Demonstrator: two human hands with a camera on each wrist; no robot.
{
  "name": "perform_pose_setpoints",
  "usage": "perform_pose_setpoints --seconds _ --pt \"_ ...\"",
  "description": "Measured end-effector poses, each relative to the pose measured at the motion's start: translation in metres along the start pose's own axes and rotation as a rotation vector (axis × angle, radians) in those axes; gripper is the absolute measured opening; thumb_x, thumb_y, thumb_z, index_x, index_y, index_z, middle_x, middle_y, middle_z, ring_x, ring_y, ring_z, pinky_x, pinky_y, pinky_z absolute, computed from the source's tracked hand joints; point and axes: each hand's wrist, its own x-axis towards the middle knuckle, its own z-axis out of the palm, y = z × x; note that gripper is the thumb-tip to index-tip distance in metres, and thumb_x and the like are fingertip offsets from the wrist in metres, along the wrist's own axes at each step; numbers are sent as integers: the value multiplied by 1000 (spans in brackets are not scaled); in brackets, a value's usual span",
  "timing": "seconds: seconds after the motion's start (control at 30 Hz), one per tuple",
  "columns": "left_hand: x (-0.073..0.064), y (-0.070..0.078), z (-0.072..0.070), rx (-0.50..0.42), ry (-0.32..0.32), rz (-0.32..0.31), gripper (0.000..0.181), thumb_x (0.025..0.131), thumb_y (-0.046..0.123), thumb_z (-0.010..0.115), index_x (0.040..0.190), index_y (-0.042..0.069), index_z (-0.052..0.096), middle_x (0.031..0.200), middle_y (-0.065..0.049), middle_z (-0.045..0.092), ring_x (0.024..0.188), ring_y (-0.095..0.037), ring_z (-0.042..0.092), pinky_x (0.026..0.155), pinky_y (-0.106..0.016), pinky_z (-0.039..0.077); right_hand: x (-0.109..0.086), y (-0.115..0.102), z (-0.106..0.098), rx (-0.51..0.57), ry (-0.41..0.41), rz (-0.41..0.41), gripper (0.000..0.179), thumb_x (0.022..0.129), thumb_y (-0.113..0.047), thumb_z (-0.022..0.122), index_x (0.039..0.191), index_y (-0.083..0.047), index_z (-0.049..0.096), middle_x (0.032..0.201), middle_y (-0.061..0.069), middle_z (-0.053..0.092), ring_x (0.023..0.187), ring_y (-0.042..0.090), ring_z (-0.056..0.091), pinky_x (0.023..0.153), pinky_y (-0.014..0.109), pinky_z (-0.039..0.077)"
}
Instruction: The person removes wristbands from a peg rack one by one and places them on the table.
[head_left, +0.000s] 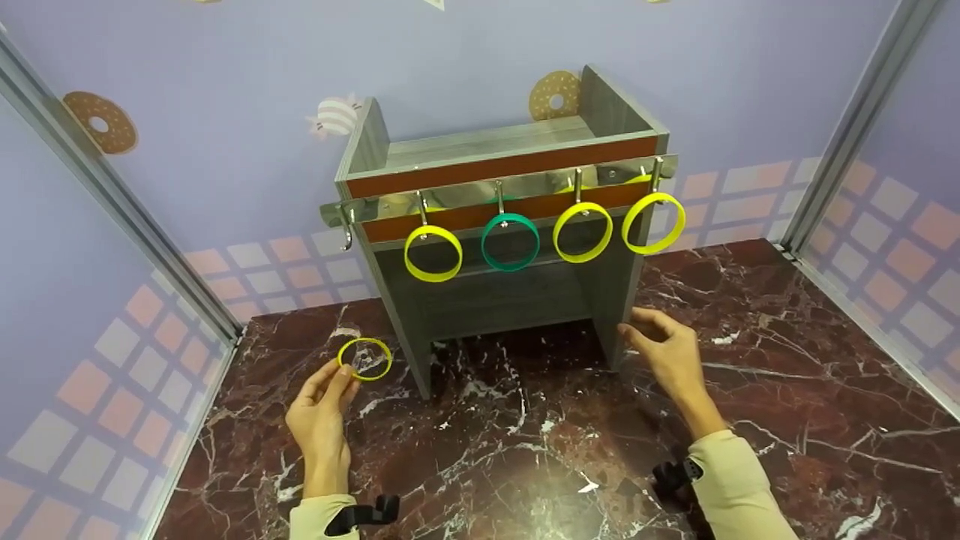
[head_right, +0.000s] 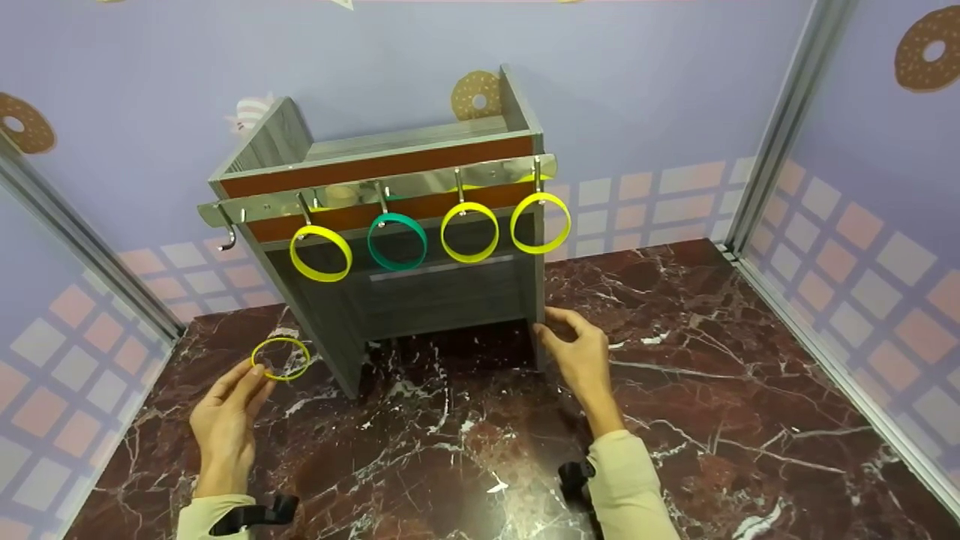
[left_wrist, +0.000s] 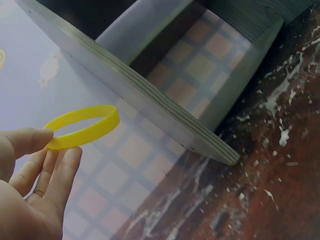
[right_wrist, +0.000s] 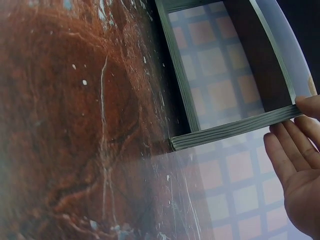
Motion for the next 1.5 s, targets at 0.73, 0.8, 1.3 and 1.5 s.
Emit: perform_pose_setpoints --seconds 0.73,0.8,1.3,1.5 --pt "6 -39 -25 214 -28 -179 31 100 -5 70 128 -17 64 92 -3 74 86 -14 75 83 -28 65 -1 1 2 24 0 -24 29 94 0 81 120 10 74 105 24 76 81 8 72 72 22 63" --pt "6 -40 -28 232 -35 -185 34 100 -5 70 130 -18 63 93 -4 75 86 -14 76 83 -28 65 -2 2 3 28 2 -25 29 94 0 81 120 10 74 104 23 76 80 8 72 72 22 63" --pt "4 -43 -33 324 -78 -189 37 102 -7 65 134 -22 57 100 -13 75 85 -13 76 82 -28 65 -1 2 5 3 -3 3 27 95 6 77 120 14 71 106 27 76 80 5 72 74 22 63" --pt "5 -45 -30 368 -66 -167 36 99 -7 68 131 -22 60 103 -16 75 80 -13 77 78 -27 65 -1 1 1 30 1 -25 28 94 0 81 119 10 74 103 23 77 79 7 73 72 22 63"
